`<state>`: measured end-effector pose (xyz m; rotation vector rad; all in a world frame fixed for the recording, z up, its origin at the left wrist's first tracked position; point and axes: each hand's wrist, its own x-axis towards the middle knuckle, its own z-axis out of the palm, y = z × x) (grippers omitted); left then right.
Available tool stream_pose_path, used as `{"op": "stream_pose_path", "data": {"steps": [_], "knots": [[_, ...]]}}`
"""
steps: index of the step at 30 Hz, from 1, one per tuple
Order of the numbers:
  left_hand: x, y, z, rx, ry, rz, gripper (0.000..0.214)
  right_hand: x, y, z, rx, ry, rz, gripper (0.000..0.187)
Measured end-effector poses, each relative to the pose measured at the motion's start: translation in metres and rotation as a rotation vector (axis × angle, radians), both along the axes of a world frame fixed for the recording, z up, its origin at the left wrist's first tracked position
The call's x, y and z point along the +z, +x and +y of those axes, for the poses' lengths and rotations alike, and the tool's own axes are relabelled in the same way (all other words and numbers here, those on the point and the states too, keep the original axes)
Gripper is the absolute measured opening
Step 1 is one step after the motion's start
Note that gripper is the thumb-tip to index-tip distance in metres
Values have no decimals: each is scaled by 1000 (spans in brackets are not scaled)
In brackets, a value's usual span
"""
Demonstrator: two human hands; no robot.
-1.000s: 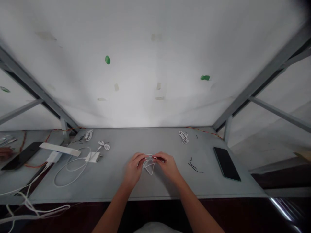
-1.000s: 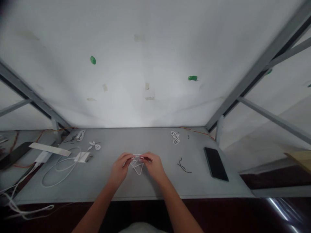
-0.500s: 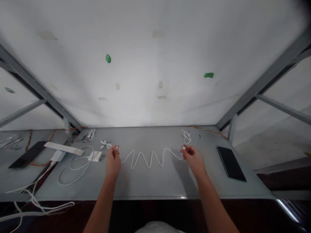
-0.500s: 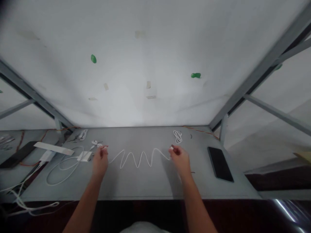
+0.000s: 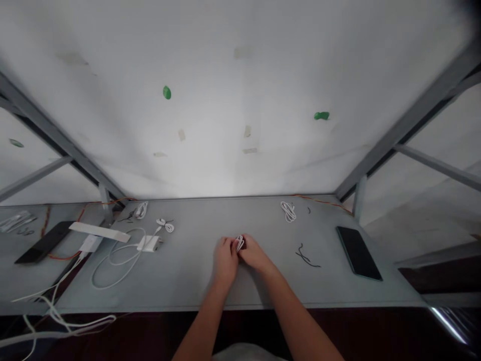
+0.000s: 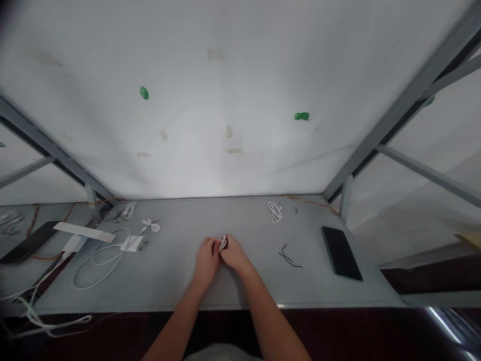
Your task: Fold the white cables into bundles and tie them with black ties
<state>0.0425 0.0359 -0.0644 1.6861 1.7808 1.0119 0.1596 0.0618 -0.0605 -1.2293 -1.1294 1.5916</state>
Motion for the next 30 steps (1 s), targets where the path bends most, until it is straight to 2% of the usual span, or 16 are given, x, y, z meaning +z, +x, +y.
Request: {"op": "stream_pose_path", "data": {"steps": [3,5,7,11,14,17,19,21,23,25,27,30], "knots": [[13,-2,0,-49,15,-94,33,9,1,0,44,-3,111,16],[20,-8,-2,-76,40,-146,35,13,4,-2,53,-33,218,29],[25,-11,-4,-91,80,-187,35,15,4,-5,1,-35,263,42],[29,-8,-7,-36,111,-272,45,13,-2,-9,-173,47,120,49],[27,-3,-10,35,20,-400,59,8,-7,-13,-350,121,-13,44],[24,0,-13,-38,-159,-479,66,4,-8,-17,-481,183,-148,38],[21,-1,-14,-126,-221,-447,63,4,0,-19,-458,222,-220,36],[17,-6,-16,-151,-242,-356,57,8,21,-21,-352,278,-308,34],[12,-16,-17,-108,-259,-251,53,12,56,-26,-261,348,-474,30],[6,-28,-18,-36,-281,-182,50,16,100,-32,-336,397,-758,21],[2,-39,-18,23,-305,-145,49,16,142,-38,-405,341,-1053,14],[-2,-46,-15,64,-337,-136,52,13,181,-42,-358,167,-1312,12]]}}
